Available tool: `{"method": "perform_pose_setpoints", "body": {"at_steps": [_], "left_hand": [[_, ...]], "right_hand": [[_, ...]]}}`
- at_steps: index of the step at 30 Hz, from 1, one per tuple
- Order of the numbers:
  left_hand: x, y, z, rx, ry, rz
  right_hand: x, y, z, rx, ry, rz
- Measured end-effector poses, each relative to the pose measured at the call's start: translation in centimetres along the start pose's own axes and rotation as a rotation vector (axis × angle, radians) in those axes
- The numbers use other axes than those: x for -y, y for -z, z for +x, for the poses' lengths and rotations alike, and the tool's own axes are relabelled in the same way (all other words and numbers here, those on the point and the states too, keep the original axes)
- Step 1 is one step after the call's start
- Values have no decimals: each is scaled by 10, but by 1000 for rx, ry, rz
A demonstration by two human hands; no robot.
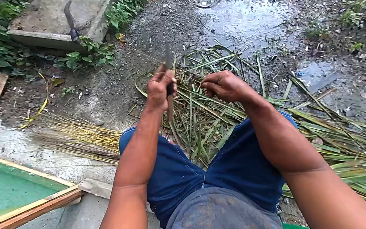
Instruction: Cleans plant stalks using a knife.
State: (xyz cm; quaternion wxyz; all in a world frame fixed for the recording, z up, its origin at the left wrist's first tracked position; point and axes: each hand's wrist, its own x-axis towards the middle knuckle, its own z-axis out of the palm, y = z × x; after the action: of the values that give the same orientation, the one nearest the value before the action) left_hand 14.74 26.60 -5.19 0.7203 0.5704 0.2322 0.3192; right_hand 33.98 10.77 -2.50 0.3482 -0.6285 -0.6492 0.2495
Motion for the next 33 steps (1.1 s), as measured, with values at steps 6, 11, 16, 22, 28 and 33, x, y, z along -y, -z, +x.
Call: {"method": "perform_pose_setpoints", "body": {"at_steps": [6,11,16,22,28,33], "left_hand": [[-29,42,13,-150,-127,-105],[-40,50,8,-227,-159,-115],[-7,-13,-21,61,44,102],[5,-13,-12,99,84,3],[2,-16,-23,151,118,7],[-4,0,-9,85,87,-92]], "right_hand": [[-3,13,-12,27,-24,-24],[-7,18,-17,19,-107,24],[-2,2,-4,-48,-193,65],[2,-2,0,-61,-101,-17],[0,-4,0,-136,-99,-44],[1,-3,-3,-162,-73,-75]]}}
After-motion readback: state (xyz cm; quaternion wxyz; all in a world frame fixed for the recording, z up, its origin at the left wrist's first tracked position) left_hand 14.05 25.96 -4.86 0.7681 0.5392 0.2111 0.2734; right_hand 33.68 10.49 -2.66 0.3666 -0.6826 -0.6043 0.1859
